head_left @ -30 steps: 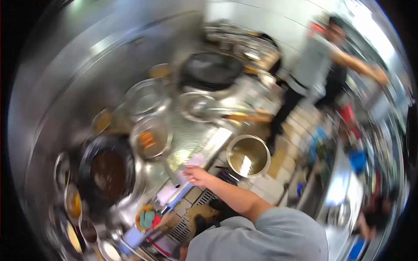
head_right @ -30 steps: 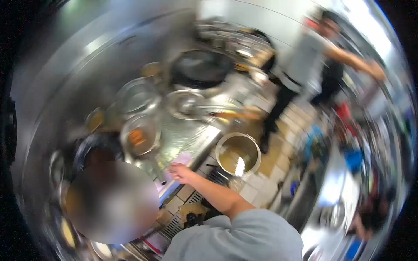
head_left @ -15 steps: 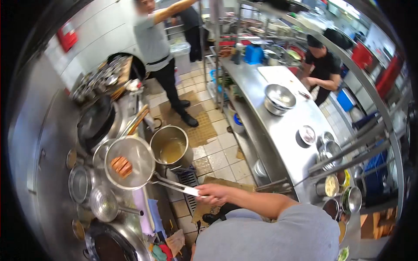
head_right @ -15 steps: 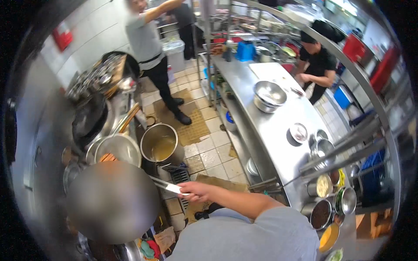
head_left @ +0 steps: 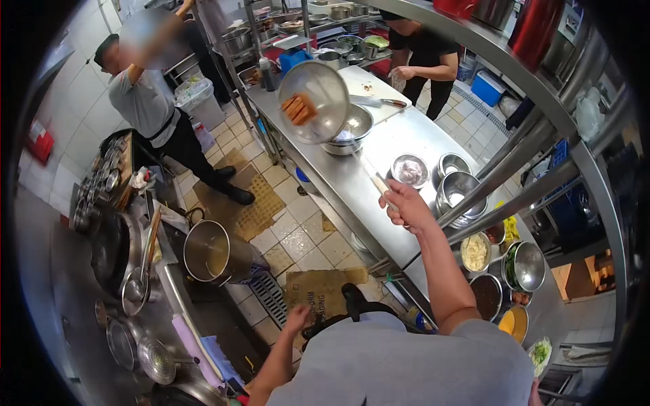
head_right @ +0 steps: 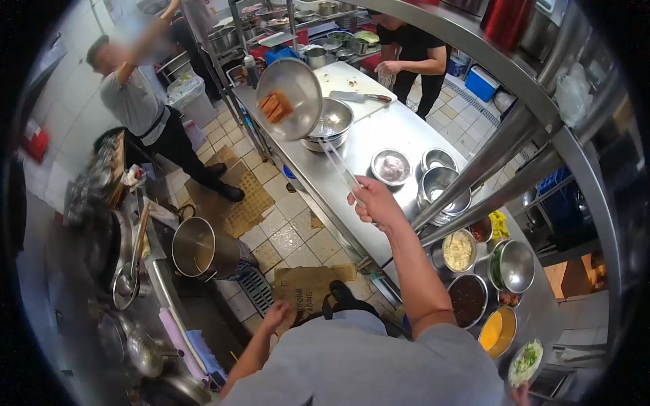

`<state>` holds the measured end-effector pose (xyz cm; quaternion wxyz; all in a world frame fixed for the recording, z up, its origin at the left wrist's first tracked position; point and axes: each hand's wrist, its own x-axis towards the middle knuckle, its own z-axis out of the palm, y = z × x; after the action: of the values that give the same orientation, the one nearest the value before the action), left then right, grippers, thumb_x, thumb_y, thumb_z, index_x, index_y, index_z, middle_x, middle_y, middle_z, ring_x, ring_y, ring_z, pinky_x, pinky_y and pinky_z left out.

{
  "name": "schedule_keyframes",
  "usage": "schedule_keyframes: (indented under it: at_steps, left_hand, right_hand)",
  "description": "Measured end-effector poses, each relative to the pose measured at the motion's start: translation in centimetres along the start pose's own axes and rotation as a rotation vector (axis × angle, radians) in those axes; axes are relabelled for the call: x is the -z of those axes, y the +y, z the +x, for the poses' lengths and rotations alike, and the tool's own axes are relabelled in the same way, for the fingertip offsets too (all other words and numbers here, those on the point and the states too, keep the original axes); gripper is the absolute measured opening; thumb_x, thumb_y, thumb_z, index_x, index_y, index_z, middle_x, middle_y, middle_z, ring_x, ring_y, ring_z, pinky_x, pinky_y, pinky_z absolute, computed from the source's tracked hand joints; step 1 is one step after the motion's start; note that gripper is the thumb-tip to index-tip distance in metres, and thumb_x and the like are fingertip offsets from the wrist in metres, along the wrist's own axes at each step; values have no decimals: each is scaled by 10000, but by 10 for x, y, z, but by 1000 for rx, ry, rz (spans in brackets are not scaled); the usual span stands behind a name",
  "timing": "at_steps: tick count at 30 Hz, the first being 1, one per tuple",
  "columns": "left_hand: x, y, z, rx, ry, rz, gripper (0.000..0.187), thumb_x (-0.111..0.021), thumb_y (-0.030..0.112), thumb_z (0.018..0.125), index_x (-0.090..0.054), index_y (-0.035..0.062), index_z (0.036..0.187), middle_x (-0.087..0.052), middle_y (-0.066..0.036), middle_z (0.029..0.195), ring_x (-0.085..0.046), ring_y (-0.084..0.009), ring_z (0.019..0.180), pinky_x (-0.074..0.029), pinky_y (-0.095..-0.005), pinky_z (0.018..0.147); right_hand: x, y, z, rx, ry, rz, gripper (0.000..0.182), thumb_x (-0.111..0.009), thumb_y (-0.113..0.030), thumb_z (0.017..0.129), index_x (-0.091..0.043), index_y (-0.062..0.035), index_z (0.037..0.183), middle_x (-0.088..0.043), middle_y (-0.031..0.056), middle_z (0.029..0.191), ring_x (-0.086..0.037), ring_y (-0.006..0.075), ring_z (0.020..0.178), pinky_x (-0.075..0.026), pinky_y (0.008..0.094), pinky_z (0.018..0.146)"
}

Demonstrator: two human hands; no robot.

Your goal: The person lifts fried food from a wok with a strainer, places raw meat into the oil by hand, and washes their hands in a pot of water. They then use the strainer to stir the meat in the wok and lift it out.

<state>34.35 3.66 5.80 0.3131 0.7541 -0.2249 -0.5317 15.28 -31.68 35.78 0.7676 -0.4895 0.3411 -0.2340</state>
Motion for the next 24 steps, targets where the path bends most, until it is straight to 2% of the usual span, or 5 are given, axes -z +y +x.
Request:
schedule_keyframes:
  at_steps: [4, 9, 14, 16, 24]
  left_hand:
    - [-49, 171, 49, -306, -186, 48, 265, -502, 268, 866, -574, 38, 976, -577, -25, 777, -518, -92, 687, -434, -253, 628]
    - [-131, 302, 92, -272, -399, -189, 283, -482, 274, 864, -556, 43, 1010, -584, -41, 879, -537, -115, 777, -430, -248, 634]
    - [-199, 346, 168, -270, -340, -477, 233, -480, 266, 834, -566, 62, 905, -606, -83, 856, -585, -183, 749, -451, -305, 595]
    - [-214, 365, 188, -303, -285, -501, 216, -494, 250, 820, -561, 55, 885, -609, -95, 838, -589, -196, 728, -458, -325, 589]
    - [-227, 375, 249, -552, 149, -251, 162, -548, 186, 764, -538, 29, 802, -621, -142, 768, -606, -252, 644, -488, -408, 562]
  right_hand:
    - [31, 13, 29, 210, 225, -514, 273, -437, -116, 874, -509, -33, 1123, -532, 26, 694, -370, 47, 420, -331, 210, 372]
    - [51, 56, 67, 638, 533, -993, 327, -480, -49, 780, -531, -53, 1102, -576, 231, 793, -546, 405, 758, -427, 452, 690]
    - [57, 55, 83, 537, 557, -723, 354, -477, -59, 804, -493, -25, 1156, -591, 151, 724, -551, 246, 543, -433, 355, 518]
    - [57, 55, 89, 221, 434, -99, 408, -448, -42, 823, -431, -55, 1230, -544, 79, 648, -441, 115, 413, -337, 264, 349]
    - [75, 34, 70, 126, 344, 364, 286, -414, -32, 846, -432, -30, 1132, -515, 61, 781, -351, 49, 419, -225, 173, 297]
